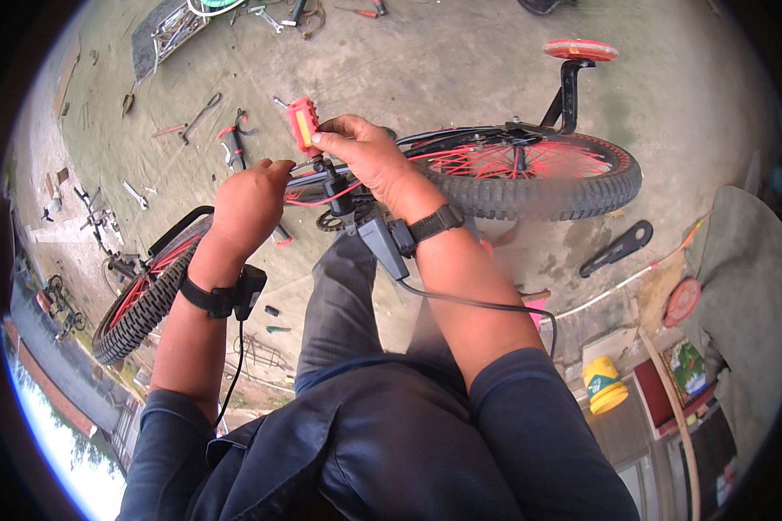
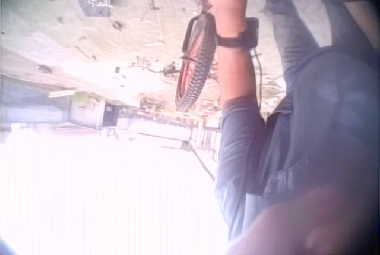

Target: The person removes a red bicycle pedal using a wrench, then reattaches it and tightens it. They also handle the bicycle frame and wheels while working in a cluttered workshop.

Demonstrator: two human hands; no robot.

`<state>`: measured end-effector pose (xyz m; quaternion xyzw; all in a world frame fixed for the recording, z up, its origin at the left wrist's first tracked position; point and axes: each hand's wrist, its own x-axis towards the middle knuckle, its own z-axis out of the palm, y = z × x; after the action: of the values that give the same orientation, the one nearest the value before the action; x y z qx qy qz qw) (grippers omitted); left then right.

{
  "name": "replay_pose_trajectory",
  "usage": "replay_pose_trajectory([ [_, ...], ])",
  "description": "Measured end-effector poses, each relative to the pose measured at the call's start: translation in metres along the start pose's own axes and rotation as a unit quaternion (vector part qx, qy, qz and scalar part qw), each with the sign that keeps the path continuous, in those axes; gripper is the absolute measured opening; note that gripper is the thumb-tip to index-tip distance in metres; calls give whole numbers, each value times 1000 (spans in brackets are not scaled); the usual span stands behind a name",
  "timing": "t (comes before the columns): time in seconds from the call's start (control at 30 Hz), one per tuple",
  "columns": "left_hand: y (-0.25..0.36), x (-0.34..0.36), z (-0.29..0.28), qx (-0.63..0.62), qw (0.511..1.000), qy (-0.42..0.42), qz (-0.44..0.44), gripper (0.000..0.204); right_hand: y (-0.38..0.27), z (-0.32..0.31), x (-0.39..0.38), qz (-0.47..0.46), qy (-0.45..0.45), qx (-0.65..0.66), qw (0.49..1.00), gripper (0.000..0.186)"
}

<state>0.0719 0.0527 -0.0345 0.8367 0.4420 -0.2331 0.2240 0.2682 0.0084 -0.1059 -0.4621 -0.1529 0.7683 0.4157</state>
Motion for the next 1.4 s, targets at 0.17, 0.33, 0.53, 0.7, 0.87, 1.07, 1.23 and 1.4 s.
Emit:
replay_pose_trajectory([
  [0.17, -16, 17, 46, -165, 976, 129, 62, 21, 2, 0, 0, 21, 29, 20, 999, 32],
  [0.33, -9, 36, 78, -214, 967, 133, 37, 20, 11, -3, 4, 40, 52, 61, 996, 34],
  [0.53, -10, 13, 61, -169, 977, 130, 1, 19, 16, -8, 6, 31, 64, 79, 994, 32],
  [0.7, -22, -1, 50, -106, 987, 117, -4, 19, 19, -7, 7, 39, 69, 78, 994, 31],
  [0.87, -25, 1, 51, -106, 989, 105, -1, 17, 22, -9, 8, 43, 72, 75, 994, 31],
  [1.07, -10, -25, 25, -80, 990, 118, 4, 18, 23, -7, 8, 26, 90, 88, 992, 28],
  [1.23, 2, -27, -2, -14, 994, 105, 7, 26, 20, -6, 6, 41, 76, 73, 994, 29],
  [1.4, 17, -22, -26, 45, 996, 70, 17, 33, 19, -7, 5, 42, 82, 71, 993, 30],
])
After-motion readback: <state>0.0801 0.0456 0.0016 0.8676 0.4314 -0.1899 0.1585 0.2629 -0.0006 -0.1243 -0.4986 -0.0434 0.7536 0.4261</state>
